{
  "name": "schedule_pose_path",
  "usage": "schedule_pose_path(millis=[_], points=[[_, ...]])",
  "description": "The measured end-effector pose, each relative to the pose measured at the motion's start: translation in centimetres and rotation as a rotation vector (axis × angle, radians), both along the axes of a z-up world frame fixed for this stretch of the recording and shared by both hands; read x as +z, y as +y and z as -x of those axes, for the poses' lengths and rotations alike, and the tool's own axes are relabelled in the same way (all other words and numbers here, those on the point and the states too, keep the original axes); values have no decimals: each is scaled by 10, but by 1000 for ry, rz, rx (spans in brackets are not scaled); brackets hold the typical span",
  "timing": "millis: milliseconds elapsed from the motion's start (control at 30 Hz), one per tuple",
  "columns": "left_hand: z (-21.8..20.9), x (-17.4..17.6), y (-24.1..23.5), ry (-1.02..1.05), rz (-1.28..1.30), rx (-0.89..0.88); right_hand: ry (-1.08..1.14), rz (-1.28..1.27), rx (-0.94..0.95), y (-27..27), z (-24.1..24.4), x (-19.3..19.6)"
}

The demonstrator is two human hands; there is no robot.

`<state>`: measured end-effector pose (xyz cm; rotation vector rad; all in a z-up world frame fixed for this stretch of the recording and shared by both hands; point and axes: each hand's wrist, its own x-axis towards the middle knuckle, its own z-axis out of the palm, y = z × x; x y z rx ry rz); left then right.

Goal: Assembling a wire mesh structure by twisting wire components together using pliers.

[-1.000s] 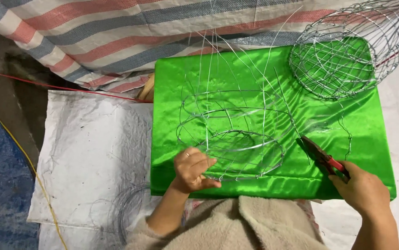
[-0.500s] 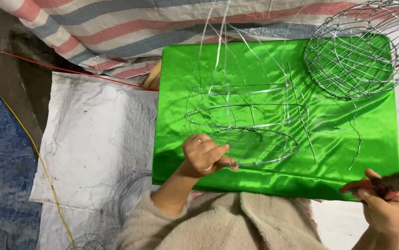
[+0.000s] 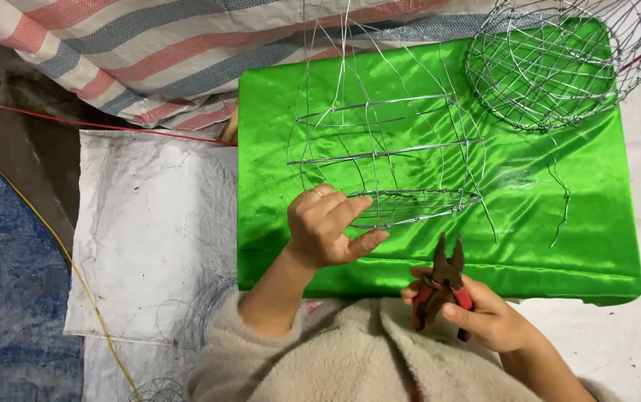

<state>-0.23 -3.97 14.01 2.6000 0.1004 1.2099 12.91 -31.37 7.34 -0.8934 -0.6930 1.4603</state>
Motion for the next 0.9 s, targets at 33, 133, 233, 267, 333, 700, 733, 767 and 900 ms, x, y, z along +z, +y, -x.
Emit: schedule_pose_path(millis=[33, 133, 233, 267, 333, 700, 733, 767, 900], points=[[0, 0, -1, 1, 1, -4, 1, 1, -4, 5, 1, 8], [-2, 0, -3, 30, -24, 12, -78, 2, 26, 15, 1, 25], [-5, 2, -3, 24, -35, 3, 16, 26, 42, 14, -8, 41], [-5, 1, -2, 25, -45, -2, -22, 134, 72, 12, -14, 49], [-6, -1, -2, 28, -52, -15, -57, 246, 97, 5, -27, 64], [-10, 34, 12, -52, -399, -116, -197, 699, 342, -15, -68, 115], [-9, 42, 12, -49, -398, -115, -196, 700, 345, -14, -68, 117], [-8, 49, 13, -44, -448, -124, -183, 708, 378, -12, -68, 120], [-2, 68, 18, -42, -565, -190, -214, 788, 441, -3, -69, 130]])
